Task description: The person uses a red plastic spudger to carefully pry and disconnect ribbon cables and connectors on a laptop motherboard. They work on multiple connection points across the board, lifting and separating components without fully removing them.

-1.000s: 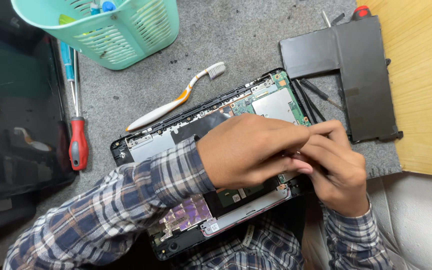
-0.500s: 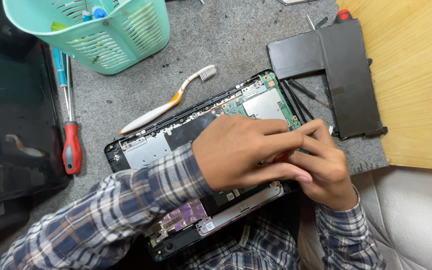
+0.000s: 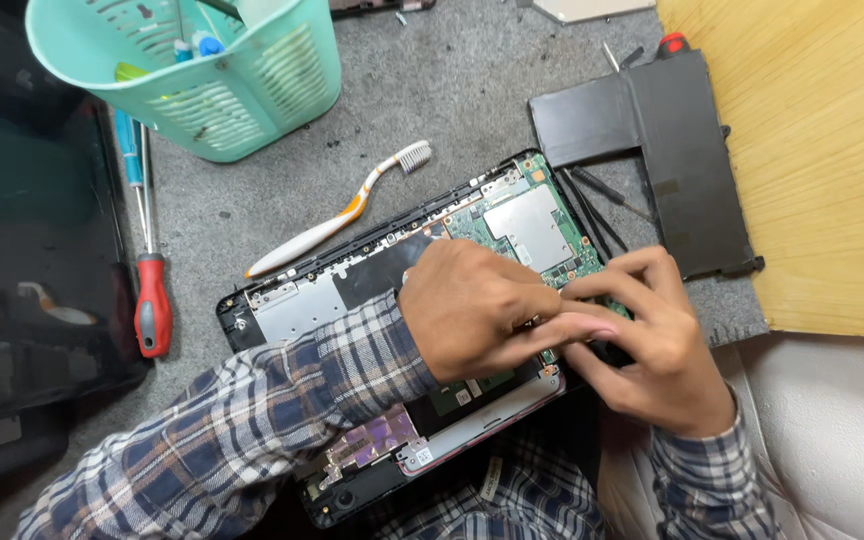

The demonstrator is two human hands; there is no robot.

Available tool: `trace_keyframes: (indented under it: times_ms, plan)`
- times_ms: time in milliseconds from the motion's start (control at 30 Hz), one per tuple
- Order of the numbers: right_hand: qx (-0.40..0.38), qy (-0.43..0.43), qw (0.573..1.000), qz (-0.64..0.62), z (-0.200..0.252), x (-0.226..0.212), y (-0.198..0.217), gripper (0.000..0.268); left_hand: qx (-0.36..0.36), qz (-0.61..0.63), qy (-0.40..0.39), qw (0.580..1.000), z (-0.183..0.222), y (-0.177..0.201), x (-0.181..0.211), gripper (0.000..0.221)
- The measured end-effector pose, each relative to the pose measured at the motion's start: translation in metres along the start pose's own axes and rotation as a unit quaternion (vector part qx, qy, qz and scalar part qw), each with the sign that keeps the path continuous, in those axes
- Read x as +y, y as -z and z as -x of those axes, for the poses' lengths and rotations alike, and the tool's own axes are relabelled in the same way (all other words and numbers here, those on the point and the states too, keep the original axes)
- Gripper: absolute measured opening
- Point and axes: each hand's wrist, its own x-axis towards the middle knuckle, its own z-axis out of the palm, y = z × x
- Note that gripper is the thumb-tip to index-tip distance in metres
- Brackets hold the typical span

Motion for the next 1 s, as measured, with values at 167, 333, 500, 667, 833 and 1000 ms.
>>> trace_keyframes:
  times_ms: [167, 333, 500, 667, 833, 1000]
  plan:
    - [-0.002, 0.060, 0.992, 0.111, -0.009, -0.012, 0.005, 0.021, 0.015, -0.025, 0.007, 1.000, -0.002, 0.001, 0.001, 0.054]
    - [-0.054, 0.062, 0.986, 0.148, -0.006, -0.017, 0.002, 0.011, 0.011, -0.004, 0.011, 1.000, -0.002, 0.002, 0.001, 0.052]
    - [-0.098, 0.054, 0.965, 0.236, -0.004, -0.017, -0.002, 0.004, 0.028, -0.015, 0.002, 0.999, -0.008, 0.010, 0.004, 0.043]
    - [-0.105, 0.025, 0.980, 0.166, -0.009, -0.023, 0.010, 0.010, -0.016, -0.001, 0.023, 1.000, -0.009, 0.012, -0.002, 0.045]
    - [-0.092, -0.002, 0.995, 0.034, -0.004, -0.018, 0.017, 0.013, -0.062, 0.009, 0.029, 0.998, -0.006, 0.004, -0.003, 0.051]
    - [-0.066, -0.017, 0.998, 0.002, -0.002, -0.017, 0.014, 0.015, -0.048, -0.024, 0.031, 0.998, -0.004, 0.000, -0.004, 0.053]
